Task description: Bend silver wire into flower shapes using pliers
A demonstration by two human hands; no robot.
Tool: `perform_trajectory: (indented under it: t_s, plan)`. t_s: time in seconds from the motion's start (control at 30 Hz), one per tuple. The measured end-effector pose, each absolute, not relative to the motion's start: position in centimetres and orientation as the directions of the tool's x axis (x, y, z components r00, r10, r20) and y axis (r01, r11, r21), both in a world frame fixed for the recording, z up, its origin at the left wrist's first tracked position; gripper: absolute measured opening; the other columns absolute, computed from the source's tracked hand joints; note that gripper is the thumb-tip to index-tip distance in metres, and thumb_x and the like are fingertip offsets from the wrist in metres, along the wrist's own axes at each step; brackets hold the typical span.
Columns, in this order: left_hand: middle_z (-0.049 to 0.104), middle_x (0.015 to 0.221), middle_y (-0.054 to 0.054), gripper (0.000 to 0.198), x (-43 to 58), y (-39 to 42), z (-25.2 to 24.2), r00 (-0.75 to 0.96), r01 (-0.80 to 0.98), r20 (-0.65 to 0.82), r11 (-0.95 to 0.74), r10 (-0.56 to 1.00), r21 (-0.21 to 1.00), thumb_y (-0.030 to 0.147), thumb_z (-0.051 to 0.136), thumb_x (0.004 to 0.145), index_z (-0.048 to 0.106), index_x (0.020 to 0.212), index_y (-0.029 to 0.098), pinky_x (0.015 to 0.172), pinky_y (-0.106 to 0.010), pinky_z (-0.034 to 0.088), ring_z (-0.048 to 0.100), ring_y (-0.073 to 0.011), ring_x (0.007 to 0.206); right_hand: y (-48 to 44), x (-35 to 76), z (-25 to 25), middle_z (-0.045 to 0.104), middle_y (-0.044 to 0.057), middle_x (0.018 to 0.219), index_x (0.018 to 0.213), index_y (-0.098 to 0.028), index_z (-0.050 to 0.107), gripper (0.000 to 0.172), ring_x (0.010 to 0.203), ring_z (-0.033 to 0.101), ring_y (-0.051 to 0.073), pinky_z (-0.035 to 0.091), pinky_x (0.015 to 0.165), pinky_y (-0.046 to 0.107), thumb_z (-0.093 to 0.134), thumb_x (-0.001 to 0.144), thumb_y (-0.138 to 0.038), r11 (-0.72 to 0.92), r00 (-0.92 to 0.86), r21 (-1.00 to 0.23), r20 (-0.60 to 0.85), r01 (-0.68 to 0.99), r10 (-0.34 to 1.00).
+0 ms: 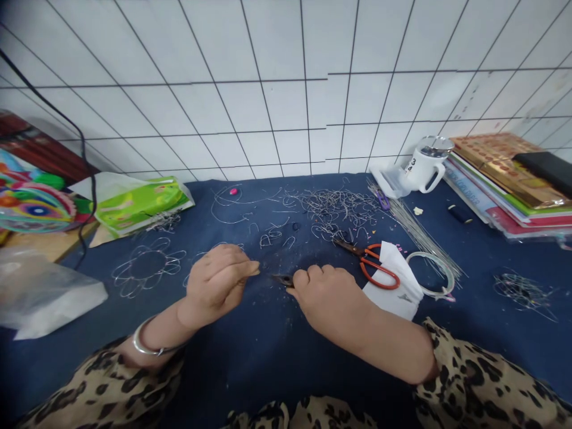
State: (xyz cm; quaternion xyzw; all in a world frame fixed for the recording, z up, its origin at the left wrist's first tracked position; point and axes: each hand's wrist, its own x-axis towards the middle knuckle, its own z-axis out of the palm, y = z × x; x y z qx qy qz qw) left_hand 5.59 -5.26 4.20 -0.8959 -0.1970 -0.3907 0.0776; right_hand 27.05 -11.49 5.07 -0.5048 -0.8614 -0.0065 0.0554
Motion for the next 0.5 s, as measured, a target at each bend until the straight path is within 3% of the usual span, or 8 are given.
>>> perform_trajectory:
  t_s: [0.17, 0.23, 0.33, 0.4, 0.5]
  plan:
    - [0.062, 0.073, -0.004, 0.016, 5.5, -4.7, 3.9, 0.670, 0.362, 0.635, -0.916, 0.384, 0.172, 0.007, 0.045, 0.082, 0.057, 0.086, 0.017, 0.066, -0.031, 0.046, 0.056, -0.0157, 0.069, -10.9, 27.7, 5.6, 0.063, 0.007, 0.074, 0.084, -0.017, 0.054, 0.031, 0.061, 0.057, 0.017, 0.029, 0.052, 0.028, 0.034, 0.094, -0.038, 0.505, -0.545, -0.263, -0.111, 0.822, 0.831]
    - [0.061, 0.073, -0.004, 0.011, 5.1, -3.9, 3.9, 0.619, 0.374, 0.606, -0.866, 0.499, 0.331, 0.011, 0.048, 0.084, 0.057, 0.083, 0.017, 0.063, -0.029, 0.046, 0.056, -0.0144, 0.068, -10.6, 27.9, 5.7, 0.063, 0.005, 0.071, 0.079, -0.018, 0.053, 0.032, 0.059, 0.056, 0.016, 0.029, 0.052, 0.026, 0.035, 0.093, -0.040, 0.522, -0.619, -0.373, -0.215, 0.767, 0.756]
    - [0.058, 0.070, -0.001, 0.010, 3.9, -2.7, 4.0, 0.412, 0.379, 0.509, -0.650, 0.756, 0.658, 0.019, 0.050, 0.087, 0.056, 0.079, 0.016, 0.054, -0.022, 0.045, 0.054, -0.0099, 0.059, -10.4, 27.7, 5.6, 0.060, 0.002, 0.066, 0.074, -0.019, 0.052, 0.035, 0.056, 0.053, 0.013, 0.028, 0.052, 0.024, 0.033, 0.093, -0.042, 0.514, -0.712, -0.521, -0.309, 0.682, 0.631]
    - [0.056, 0.065, 0.001, 0.012, 3.2, -2.3, 4.3, 0.318, 0.316, 0.436, -0.527, 0.842, 0.789, 0.023, 0.051, 0.087, 0.053, 0.077, 0.017, 0.048, -0.020, 0.042, 0.049, -0.0076, 0.051, -10.4, 27.5, 5.3, 0.059, 0.001, 0.067, 0.075, -0.019, 0.051, 0.036, 0.056, 0.052, 0.012, 0.028, 0.052, 0.024, 0.030, 0.094, -0.041, 0.474, -0.683, -0.539, -0.295, 0.696, 0.668]
    - [0.054, 0.060, 0.002, 0.016, 3.1, -2.6, 5.0, 0.326, 0.290, 0.342, -0.438, 0.881, 0.851, 0.024, 0.054, 0.085, 0.052, 0.072, 0.016, 0.044, -0.018, 0.039, 0.046, -0.0062, 0.048, -10.3, 27.5, 4.6, 0.058, 0.003, 0.071, 0.079, -0.018, 0.050, 0.034, 0.062, 0.052, 0.014, 0.031, 0.056, 0.025, 0.029, 0.094, -0.039, 0.469, -0.567, -0.413, -0.154, 0.781, 0.809]
